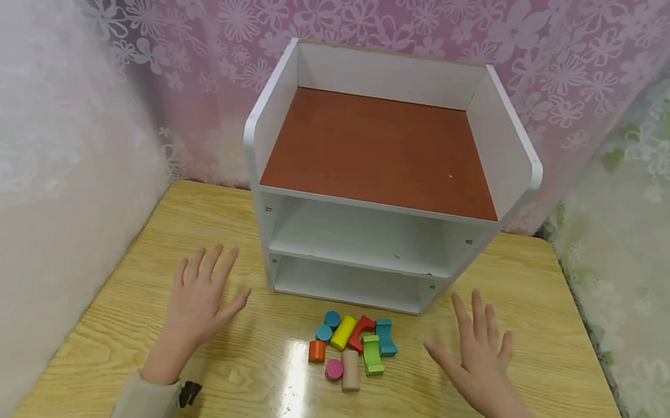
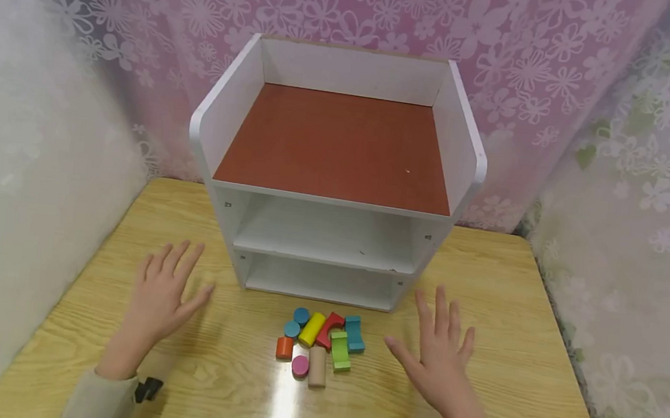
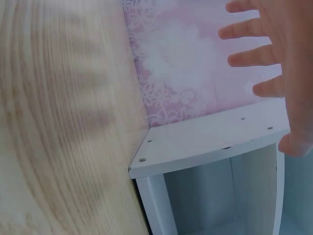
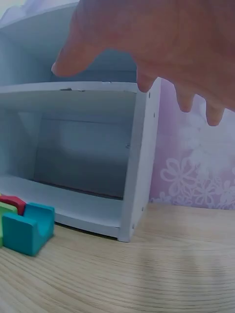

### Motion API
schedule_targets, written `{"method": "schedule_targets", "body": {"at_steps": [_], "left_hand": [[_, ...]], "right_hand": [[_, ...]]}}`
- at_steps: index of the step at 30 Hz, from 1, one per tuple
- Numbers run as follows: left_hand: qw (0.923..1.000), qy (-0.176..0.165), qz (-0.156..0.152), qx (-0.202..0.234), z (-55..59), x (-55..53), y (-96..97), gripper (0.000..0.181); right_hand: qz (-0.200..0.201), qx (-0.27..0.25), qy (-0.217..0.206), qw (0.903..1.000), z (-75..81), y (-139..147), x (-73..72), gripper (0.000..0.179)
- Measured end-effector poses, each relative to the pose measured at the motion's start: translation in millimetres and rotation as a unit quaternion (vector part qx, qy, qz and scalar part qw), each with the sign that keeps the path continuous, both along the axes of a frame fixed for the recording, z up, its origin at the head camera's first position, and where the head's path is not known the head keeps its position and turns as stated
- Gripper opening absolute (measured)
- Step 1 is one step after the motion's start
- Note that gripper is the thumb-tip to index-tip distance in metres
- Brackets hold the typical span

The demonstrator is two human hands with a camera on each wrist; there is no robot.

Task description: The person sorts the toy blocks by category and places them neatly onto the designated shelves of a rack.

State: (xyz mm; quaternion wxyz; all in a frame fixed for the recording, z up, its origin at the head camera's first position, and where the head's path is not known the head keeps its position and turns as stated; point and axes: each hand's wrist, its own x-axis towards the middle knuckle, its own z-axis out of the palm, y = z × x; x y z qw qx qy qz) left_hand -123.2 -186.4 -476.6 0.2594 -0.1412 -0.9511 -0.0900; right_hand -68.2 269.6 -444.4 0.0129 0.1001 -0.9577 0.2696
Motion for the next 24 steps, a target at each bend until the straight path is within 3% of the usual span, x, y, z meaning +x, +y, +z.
{"method": "schedule_targets", "body": {"at_steps": [8,16,20,24], "left_hand": [[0.9975,0.067,-0.014,0.015,5.4,-6.1,0.6,0.063],[0.9976,0.061,-0.025,0.019,13.9,-19.0,7.2,0.056],[0.9958,0.074,-0.041,0.035,13.4,-24.7,11.4,0.052],[0.9968,0.056,-0.033,0.046,7.8,-29.2,14.9,0.052]], "right_hand": [[0.013,-0.047,-0.012,0.9987,0.6,-14.1,4.2,0.084],[0.016,-0.111,-0.013,0.9936,-9.6,-31.0,1.2,0.081],[0.006,-0.131,-0.007,0.9913,-22.7,-39.2,-0.3,0.078],[0.001,-0.154,-0.002,0.9881,-34.1,-45.8,-2.4,0.073]]}}
